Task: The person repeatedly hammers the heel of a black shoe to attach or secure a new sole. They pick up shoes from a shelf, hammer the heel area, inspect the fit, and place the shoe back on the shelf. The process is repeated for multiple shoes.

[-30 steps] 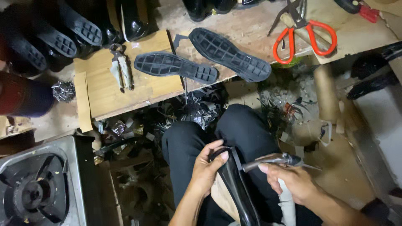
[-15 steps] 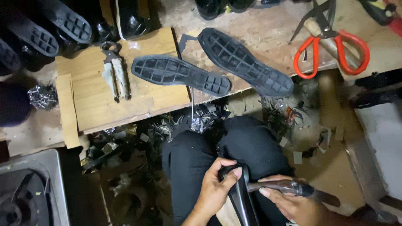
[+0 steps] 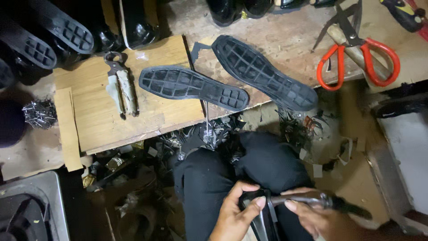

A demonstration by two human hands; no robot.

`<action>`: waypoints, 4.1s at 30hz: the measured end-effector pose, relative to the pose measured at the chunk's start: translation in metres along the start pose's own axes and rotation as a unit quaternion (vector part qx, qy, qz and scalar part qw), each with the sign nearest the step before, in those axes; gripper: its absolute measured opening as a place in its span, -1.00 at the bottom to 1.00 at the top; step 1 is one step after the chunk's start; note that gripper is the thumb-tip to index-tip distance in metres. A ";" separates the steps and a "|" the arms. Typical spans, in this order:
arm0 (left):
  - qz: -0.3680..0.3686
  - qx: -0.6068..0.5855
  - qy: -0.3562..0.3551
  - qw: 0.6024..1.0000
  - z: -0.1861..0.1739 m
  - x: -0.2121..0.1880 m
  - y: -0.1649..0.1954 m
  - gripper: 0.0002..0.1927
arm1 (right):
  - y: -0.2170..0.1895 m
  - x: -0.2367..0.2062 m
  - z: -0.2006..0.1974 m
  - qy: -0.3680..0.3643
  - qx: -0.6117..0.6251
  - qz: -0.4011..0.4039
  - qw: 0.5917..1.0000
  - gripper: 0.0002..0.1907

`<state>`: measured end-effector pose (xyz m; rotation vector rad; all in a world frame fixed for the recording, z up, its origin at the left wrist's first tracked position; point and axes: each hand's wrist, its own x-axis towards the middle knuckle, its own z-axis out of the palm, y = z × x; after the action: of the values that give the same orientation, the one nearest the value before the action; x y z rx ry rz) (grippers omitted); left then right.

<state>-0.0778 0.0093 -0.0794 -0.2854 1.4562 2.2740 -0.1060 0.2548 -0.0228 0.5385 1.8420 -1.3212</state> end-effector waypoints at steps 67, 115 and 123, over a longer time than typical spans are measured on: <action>-0.151 -0.458 0.091 0.871 0.031 -0.094 -0.013 -0.49 | -0.015 -0.103 0.038 -0.033 -0.216 -0.558 0.801 -0.44; -0.127 -0.400 0.130 0.899 0.017 -0.058 -0.070 -0.41 | 0.047 -0.030 -0.001 -0.053 0.063 -0.002 0.997 -0.61; -0.134 -0.417 0.130 0.890 0.025 -0.053 -0.071 -0.45 | 0.067 -0.061 0.007 -0.031 -0.155 0.064 0.985 -0.56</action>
<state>0.0028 0.0445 -0.1061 -1.0029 0.3920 2.5482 -0.0191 0.2790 -0.0146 0.4359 1.8821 -0.9324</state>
